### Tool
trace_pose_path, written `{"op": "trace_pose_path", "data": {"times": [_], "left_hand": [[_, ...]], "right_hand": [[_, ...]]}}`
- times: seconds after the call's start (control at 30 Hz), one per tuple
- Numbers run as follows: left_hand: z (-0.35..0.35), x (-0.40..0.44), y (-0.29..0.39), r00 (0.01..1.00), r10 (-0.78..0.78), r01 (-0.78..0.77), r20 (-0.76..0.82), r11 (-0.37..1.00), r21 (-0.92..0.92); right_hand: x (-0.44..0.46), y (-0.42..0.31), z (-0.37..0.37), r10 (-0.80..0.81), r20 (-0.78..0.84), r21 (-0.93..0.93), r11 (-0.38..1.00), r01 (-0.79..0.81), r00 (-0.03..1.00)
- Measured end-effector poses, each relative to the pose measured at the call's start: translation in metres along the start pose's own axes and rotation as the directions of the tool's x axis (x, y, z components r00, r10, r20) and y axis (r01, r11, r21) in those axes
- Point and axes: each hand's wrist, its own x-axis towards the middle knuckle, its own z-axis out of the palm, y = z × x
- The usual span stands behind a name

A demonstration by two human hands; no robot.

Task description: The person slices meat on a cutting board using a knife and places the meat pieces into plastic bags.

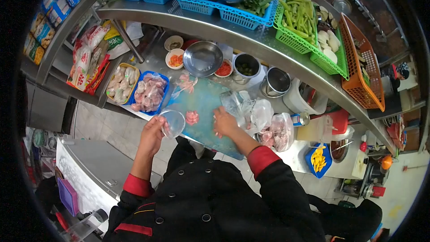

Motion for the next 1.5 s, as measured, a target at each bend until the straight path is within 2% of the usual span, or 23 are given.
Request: {"op": "trace_pose_path", "data": {"times": [0.03,0.07,0.13,0.17,0.23,0.33,0.43,0.57,0.63,0.83,1.03,1.27,1.33,1.37,1.43,1.5], "left_hand": [[0.003,0.001,0.001,1.0,-0.006,0.006,0.006,1.0,0.013],[0.005,0.002,0.001,1.0,-0.007,0.007,0.008,1.0,0.014],[0.006,0.004,0.0,1.0,-0.008,0.007,0.027,0.999,0.034],[0.006,0.004,-0.001,1.0,-0.008,0.008,0.025,0.999,0.031],[0.007,0.004,-0.001,1.0,-0.006,0.005,0.031,1.0,0.028],[0.007,0.004,-0.003,0.999,-0.011,0.01,0.037,1.0,0.017],[0.009,0.004,-0.004,0.999,-0.006,0.005,0.041,1.0,0.016],[0.01,0.007,-0.006,1.0,-0.012,0.012,0.026,1.0,0.011],[0.012,0.007,-0.006,1.0,-0.013,0.013,0.02,1.0,0.0],[0.016,0.005,-0.006,1.0,-0.013,0.013,0.017,1.0,-0.014],[0.017,0.003,-0.005,0.999,-0.021,0.021,0.039,1.0,-0.004],[0.021,0.003,-0.007,0.999,-0.02,0.02,0.031,1.0,0.001],[0.023,0.003,-0.008,0.999,-0.02,0.02,0.027,1.0,0.008],[0.024,0.003,-0.007,0.999,-0.019,0.019,0.029,1.0,0.01],[0.027,0.003,-0.005,1.0,-0.013,0.013,0.009,1.0,0.004],[0.025,0.006,-0.006,0.999,-0.007,0.007,0.033,1.0,0.008]], "right_hand": [[0.003,0.009,0.014,-0.076,-0.073,-0.032,0.997,0.074,0.994],[0.005,0.018,0.028,-0.074,-0.074,-0.03,0.997,0.072,0.995],[0.006,0.032,0.054,-0.282,-0.058,-0.243,0.934,0.261,0.958],[0.0,0.035,0.058,-0.283,-0.054,-0.244,0.934,0.262,0.958],[-0.019,0.021,0.04,-0.238,0.153,-0.161,0.951,0.262,0.959],[-0.044,-0.004,0.006,-0.25,0.097,-0.112,0.959,0.26,0.963],[-0.042,0.002,0.009,-0.274,0.092,-0.075,0.957,0.281,0.957],[-0.039,-0.002,0.001,-0.238,0.092,-0.129,0.96,0.248,0.967],[-0.035,0.007,0.007,-0.375,-0.092,-0.147,0.921,0.36,0.922],[-0.029,0.028,0.011,-0.462,0.07,-0.062,0.883,0.466,0.884],[-0.028,0.018,-0.003,-0.521,0.041,-0.037,0.852,0.523,0.852],[-0.024,0.023,0.01,-0.517,0.049,0.039,0.856,0.516,0.854],[-0.028,0.015,0.017,-0.403,0.114,-0.012,0.913,0.407,0.908],[-0.031,0.012,0.021,-0.403,0.111,-0.012,0.914,0.406,0.909],[-0.038,0.009,0.033,-0.334,-0.023,0.021,0.942,0.334,0.942],[-0.038,0.01,0.044,-0.291,-0.085,0.003,0.956,0.292,0.953]]}}
